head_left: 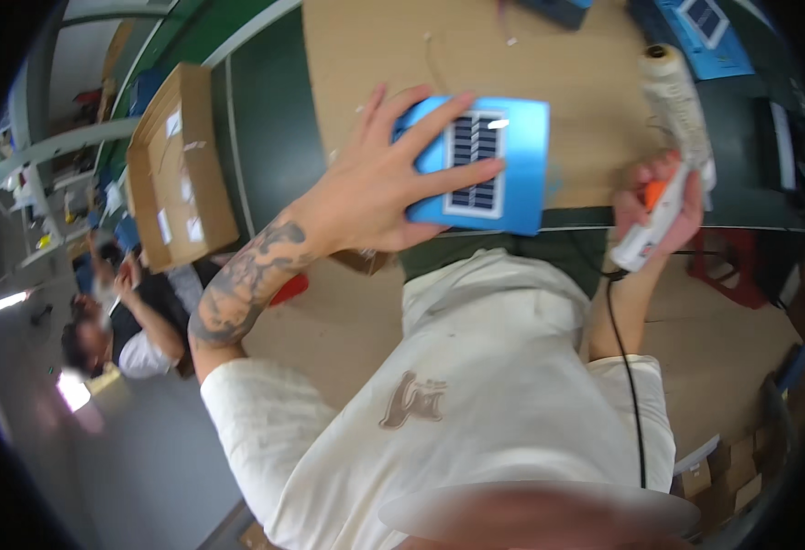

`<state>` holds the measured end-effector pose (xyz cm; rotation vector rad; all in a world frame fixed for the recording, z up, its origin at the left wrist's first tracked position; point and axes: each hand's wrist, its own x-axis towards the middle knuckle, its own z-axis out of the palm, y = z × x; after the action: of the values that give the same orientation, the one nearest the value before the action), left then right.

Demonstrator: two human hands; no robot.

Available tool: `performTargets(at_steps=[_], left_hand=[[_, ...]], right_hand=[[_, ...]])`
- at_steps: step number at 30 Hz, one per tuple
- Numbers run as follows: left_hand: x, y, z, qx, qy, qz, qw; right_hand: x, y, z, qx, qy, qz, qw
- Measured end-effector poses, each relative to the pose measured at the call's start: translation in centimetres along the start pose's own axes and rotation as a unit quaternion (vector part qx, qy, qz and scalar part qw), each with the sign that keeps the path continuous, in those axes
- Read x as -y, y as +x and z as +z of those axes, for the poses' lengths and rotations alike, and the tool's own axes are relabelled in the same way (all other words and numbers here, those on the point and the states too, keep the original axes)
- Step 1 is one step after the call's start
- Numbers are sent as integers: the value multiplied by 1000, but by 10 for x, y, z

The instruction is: Using a glue gun to assemble electronic solar-powered lamps on a production line.

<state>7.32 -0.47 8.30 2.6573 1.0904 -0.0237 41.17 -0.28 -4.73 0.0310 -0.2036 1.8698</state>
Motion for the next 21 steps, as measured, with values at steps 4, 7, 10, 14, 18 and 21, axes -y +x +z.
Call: performTargets(at_steps=[4, 7, 10, 14, 18, 21], left_hand=[[5, 2, 9, -37, -55, -6, 998], [19, -1, 14, -74, -74, -7, 995], [50, 2, 21, -227, -420, -69, 876], [81, -8, 43, -215, -940, -38, 261], [83, 6, 50, -222, -949, -51, 217], [83, 0, 55, -217, -942, -72, 245]], right_hand=[[-4, 1, -3, -9, 31, 17, 999], [-6, -1, 4, -32, -7, 15, 999], [2, -13, 8, -48, -31, -1, 998], [7, -28, 15, -72, -110, -36, 991], [-5, -17, 54, -33, -254, 3, 967], [-37, -3, 99, -59, -397, 10, 916]])
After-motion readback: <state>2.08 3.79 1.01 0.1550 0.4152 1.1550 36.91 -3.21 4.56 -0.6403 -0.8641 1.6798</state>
